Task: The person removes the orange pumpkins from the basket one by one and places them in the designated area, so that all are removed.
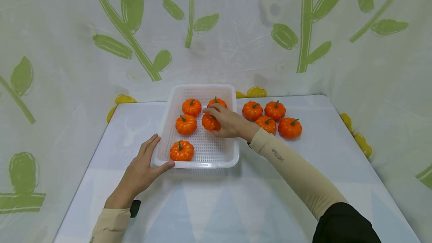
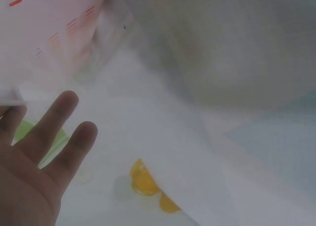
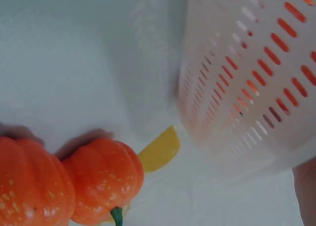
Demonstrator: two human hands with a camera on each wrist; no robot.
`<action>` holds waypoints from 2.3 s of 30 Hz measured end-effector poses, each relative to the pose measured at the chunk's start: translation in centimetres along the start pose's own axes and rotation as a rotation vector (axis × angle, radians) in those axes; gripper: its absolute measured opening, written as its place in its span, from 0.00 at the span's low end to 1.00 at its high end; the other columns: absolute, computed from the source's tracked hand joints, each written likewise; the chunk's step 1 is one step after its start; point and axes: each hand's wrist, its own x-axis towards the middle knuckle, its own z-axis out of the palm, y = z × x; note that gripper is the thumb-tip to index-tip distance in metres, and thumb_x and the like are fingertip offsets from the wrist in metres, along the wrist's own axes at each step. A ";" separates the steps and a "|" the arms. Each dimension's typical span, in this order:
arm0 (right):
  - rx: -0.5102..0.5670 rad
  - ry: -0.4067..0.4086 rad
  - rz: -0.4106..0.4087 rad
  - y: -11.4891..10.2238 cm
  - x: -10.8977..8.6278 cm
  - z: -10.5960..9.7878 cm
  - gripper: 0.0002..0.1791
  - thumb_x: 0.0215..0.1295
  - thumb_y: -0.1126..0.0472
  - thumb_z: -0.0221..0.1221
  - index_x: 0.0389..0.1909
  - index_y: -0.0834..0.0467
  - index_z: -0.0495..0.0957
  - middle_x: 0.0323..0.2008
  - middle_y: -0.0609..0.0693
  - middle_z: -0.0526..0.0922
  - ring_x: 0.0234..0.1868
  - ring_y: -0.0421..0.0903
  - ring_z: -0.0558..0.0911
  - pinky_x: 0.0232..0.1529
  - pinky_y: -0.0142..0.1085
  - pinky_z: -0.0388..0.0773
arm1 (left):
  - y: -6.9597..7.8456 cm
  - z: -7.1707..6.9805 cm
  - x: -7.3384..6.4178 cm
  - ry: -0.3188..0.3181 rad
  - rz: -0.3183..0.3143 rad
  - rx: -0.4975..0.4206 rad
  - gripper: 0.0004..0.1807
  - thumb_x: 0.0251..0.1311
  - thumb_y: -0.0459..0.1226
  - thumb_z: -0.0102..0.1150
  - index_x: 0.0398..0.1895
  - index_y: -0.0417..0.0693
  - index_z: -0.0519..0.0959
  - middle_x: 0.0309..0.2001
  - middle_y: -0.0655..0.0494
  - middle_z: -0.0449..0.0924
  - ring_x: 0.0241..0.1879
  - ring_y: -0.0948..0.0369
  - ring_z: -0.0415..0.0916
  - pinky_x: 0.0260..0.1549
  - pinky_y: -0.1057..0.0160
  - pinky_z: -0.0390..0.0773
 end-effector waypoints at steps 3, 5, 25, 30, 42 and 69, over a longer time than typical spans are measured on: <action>0.009 0.050 -0.029 -0.2 -0.3 -0.4 0.40 0.60 0.56 0.69 0.72 0.56 0.63 0.68 0.55 0.66 0.56 0.49 0.76 0.57 0.38 0.80 | 0.0 0.0 -0.1 0.003 0.001 -0.002 0.59 0.58 0.69 0.60 0.83 0.52 0.46 0.81 0.53 0.43 0.72 0.36 0.58 0.61 0.28 0.65; 0.010 0.092 -0.063 -0.3 -0.6 -0.8 0.39 0.60 0.56 0.69 0.70 0.58 0.65 0.67 0.54 0.67 0.60 0.49 0.74 0.60 0.39 0.78 | -0.1 0.0 -0.1 0.006 0.002 -0.001 0.58 0.58 0.68 0.60 0.83 0.52 0.46 0.81 0.53 0.43 0.72 0.36 0.58 0.61 0.28 0.65; -0.004 0.270 -0.047 -0.7 -4.9 -4.2 0.35 0.60 0.50 0.72 0.67 0.54 0.74 0.69 0.51 0.69 0.63 0.51 0.74 0.54 0.41 0.81 | 0.1 0.1 0.0 0.000 0.003 0.002 0.59 0.57 0.69 0.60 0.83 0.51 0.46 0.81 0.51 0.43 0.72 0.37 0.57 0.61 0.29 0.65; -0.028 0.297 -0.002 0.1 -6.6 -5.0 0.36 0.60 0.48 0.72 0.68 0.52 0.74 0.69 0.50 0.69 0.63 0.51 0.74 0.54 0.43 0.82 | 0.0 0.2 0.0 0.000 -0.002 0.002 0.59 0.58 0.67 0.62 0.83 0.51 0.46 0.81 0.51 0.43 0.73 0.37 0.56 0.62 0.29 0.65; 0.005 0.365 0.122 2.1 -11.7 -7.4 0.36 0.59 0.49 0.73 0.69 0.49 0.74 0.68 0.47 0.69 0.67 0.50 0.71 0.63 0.51 0.75 | -0.1 0.1 0.1 0.002 0.002 0.007 0.58 0.58 0.65 0.63 0.83 0.50 0.46 0.81 0.49 0.43 0.73 0.37 0.56 0.62 0.29 0.65; -0.046 0.299 0.301 5.6 -20.1 -5.0 0.36 0.52 0.55 0.78 0.62 0.58 0.77 0.62 0.57 0.73 0.62 0.59 0.73 0.57 0.60 0.77 | 0.1 0.1 0.1 -0.001 0.001 0.009 0.58 0.58 0.65 0.64 0.83 0.50 0.46 0.81 0.49 0.43 0.73 0.36 0.56 0.62 0.29 0.65</action>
